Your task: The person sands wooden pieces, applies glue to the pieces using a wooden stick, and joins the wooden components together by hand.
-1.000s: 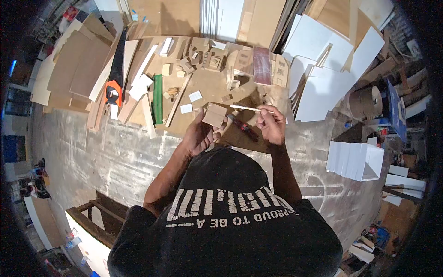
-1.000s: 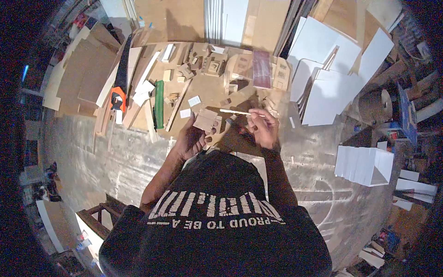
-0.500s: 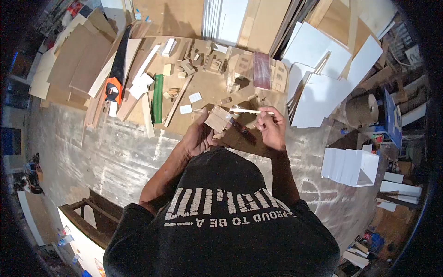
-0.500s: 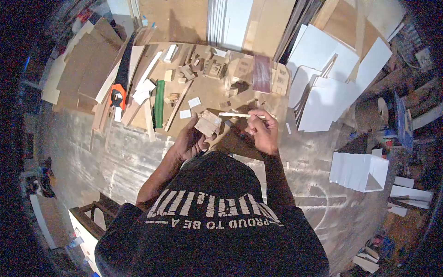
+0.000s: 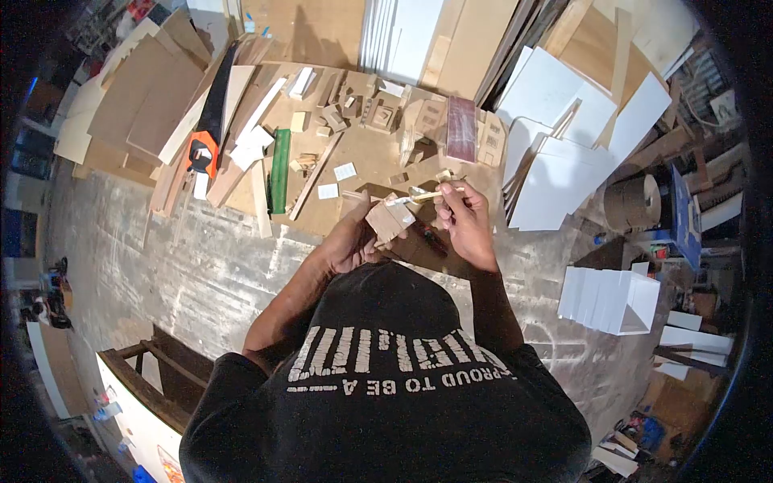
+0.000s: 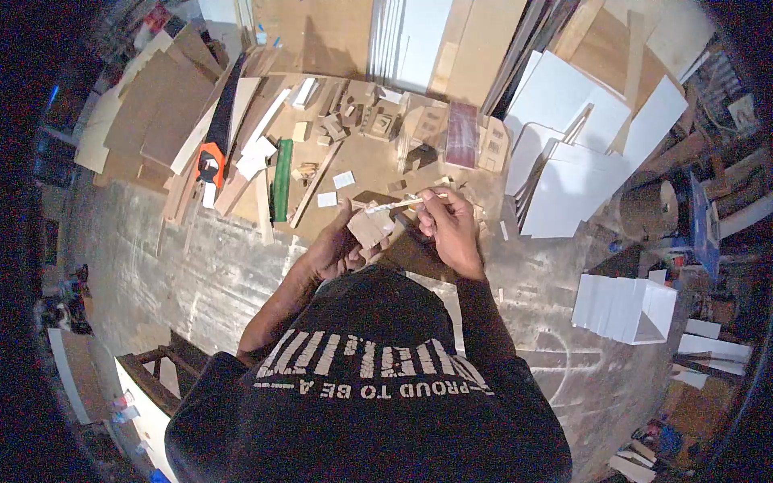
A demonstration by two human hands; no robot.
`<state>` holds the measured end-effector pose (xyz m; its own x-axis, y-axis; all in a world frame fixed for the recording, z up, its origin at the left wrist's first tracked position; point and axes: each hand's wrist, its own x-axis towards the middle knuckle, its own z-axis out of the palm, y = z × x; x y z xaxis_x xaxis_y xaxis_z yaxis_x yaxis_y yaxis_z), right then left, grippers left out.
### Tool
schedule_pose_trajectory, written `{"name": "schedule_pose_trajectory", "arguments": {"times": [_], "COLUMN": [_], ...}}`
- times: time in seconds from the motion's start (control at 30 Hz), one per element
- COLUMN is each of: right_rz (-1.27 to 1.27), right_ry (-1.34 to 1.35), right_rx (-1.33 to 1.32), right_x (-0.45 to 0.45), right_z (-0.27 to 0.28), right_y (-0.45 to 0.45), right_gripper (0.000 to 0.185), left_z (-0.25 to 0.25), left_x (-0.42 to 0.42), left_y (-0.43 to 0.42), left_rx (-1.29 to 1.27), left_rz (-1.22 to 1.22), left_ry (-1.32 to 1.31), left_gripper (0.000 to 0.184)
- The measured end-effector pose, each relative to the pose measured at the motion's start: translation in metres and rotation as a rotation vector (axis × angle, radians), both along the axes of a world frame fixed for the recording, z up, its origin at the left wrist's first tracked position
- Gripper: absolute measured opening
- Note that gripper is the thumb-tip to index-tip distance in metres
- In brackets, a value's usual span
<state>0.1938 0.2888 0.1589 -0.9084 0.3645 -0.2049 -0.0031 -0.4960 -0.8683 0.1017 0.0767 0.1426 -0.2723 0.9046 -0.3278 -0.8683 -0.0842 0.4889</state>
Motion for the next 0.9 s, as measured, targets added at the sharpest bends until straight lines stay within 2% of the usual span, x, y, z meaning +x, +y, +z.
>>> {"name": "schedule_pose_trajectory", "arguments": {"times": [0.17, 0.27, 0.37, 0.43, 0.53, 0.67, 0.77, 0.83, 0.9], "right_rz": [-0.124, -0.087, -0.014, -0.102, -0.167, -0.166, -0.053, -0.026, -0.034], "right_ry": [0.034, 0.045, -0.006, 0.025, 0.106, 0.157, 0.202, 0.212, 0.223], "right_rx": [0.040, 0.006, 0.082, 0.034, -0.009, 0.019, 0.152, 0.348, 0.395], "right_x": [-0.006, -0.004, -0.004, -0.003, 0.000, 0.008, 0.020, 0.026, 0.030], "right_z": [0.003, 0.007, 0.004, 0.001, 0.010, 0.020, 0.013, 0.008, 0.006], "right_y": [0.002, 0.001, -0.001, 0.002, 0.008, 0.002, -0.010, -0.022, -0.034], "right_gripper": [0.013, 0.014, 0.014, 0.013, 0.011, 0.006, 0.005, 0.006, 0.010], "left_z": [0.008, 0.002, 0.002, 0.003, 0.001, 0.016, 0.013, 0.008, 0.004], "left_x": [0.001, 0.000, -0.001, -0.001, 0.000, 0.005, 0.000, -0.005, -0.006], "left_y": [-0.003, -0.004, -0.004, -0.004, -0.004, 0.004, 0.008, 0.006, 0.006], "left_rx": [-0.019, 0.007, 0.015, 0.041, 0.144, 0.231, 0.279, 0.264, 0.207], "left_rz": [-0.033, -0.038, -0.047, -0.041, 0.007, 0.248, 0.321, 0.321, 0.347], "left_ry": [0.037, 0.019, -0.008, -0.037, -0.125, 0.029, 0.069, 0.109, 0.129], "left_gripper": [0.063, 0.062, 0.062, 0.061, 0.061, 0.066, 0.075, 0.082, 0.081]}}
